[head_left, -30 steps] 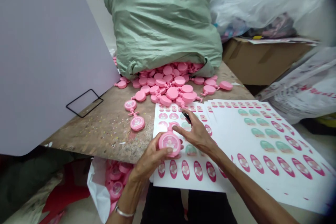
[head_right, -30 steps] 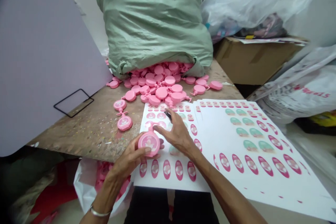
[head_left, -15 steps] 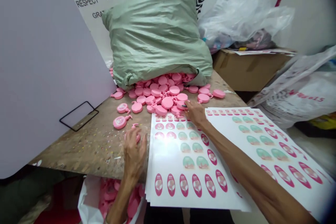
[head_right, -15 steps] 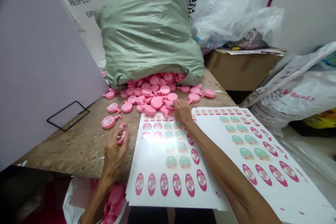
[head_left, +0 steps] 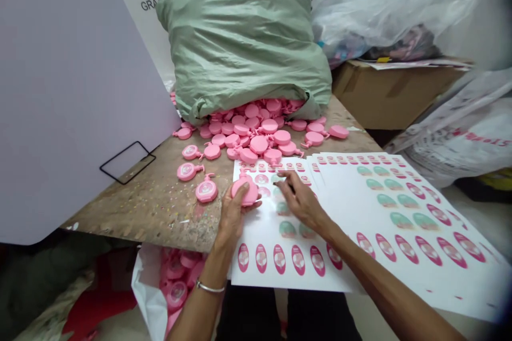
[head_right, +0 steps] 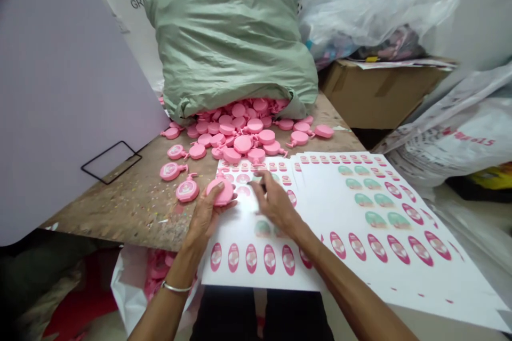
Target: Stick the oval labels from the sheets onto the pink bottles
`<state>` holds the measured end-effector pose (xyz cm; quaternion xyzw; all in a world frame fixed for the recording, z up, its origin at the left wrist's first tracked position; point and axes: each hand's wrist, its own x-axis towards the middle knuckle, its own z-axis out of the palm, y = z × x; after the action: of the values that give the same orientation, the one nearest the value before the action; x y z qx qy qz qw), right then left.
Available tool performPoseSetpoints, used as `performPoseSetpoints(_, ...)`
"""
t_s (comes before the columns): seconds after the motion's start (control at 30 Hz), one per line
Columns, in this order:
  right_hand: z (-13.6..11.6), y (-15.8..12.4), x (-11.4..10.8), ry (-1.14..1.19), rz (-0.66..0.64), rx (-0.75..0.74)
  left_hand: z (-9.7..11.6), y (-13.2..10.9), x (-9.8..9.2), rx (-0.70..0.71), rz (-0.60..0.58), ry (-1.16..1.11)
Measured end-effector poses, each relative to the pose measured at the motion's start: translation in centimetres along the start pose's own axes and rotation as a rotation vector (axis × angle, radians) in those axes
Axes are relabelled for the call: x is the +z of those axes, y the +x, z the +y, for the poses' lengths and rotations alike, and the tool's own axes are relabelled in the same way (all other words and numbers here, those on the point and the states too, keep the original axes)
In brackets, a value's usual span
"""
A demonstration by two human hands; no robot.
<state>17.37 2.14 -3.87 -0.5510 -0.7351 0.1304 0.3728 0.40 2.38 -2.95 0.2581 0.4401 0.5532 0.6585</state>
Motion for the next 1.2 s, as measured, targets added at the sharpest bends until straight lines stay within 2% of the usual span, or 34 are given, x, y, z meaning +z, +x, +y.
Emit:
performPoseSetpoints(0.07, 2.3, 0.4, -0.3, -0.082, 0.007, 0.128, -0.2, 0.5, -0.3, -0.024, 0.001, 0.033)
performPoseSetpoints(0.13, 4.1, 0.3, -0.4, -0.197, -0.005, 0.122, -0.8, 1.0, 0.1, -0.040, -0.041, 0.050)
performPoseSetpoints(0.2, 4.8, 0.1, -0.3, -0.247, -0.018, 0.086, -1.5, 1.3, 0.8, -0.061, -0.068, 0.046)
performPoseSetpoints(0.3, 4.4, 0.1, 0.1, -0.240, -0.031, 0.070, -2.0, 1.7, 1.2, -0.056, -0.048, 0.056)
performPoseSetpoints(0.47, 3.0, 1.1, 1.1, -0.260, -0.077, 0.019, -1.8, 1.8, -0.4, -0.046, 0.028, 0.111)
performPoseSetpoints(0.77, 3.2, 1.0, 3.4, -0.326, -0.055, -0.026, -2.0, 1.8, -1.1, -0.074, 0.002, 0.164)
performPoseSetpoints(0.9, 3.2, 0.9, 3.6, -0.321, -0.040, -0.027, -2.0, 2.0, -1.2, -0.086, 0.001, 0.152)
performPoseSetpoints(1.07, 3.1, 0.8, 3.5, -0.233, -0.085, -0.047, -2.0, 2.1, -1.1, -0.083, 0.009, 0.141)
performPoseSetpoints(1.2, 3.2, 0.8, 3.6, -0.259, -0.018, -0.044, -1.9, 2.0, -1.0, -0.076, -0.007, 0.134)
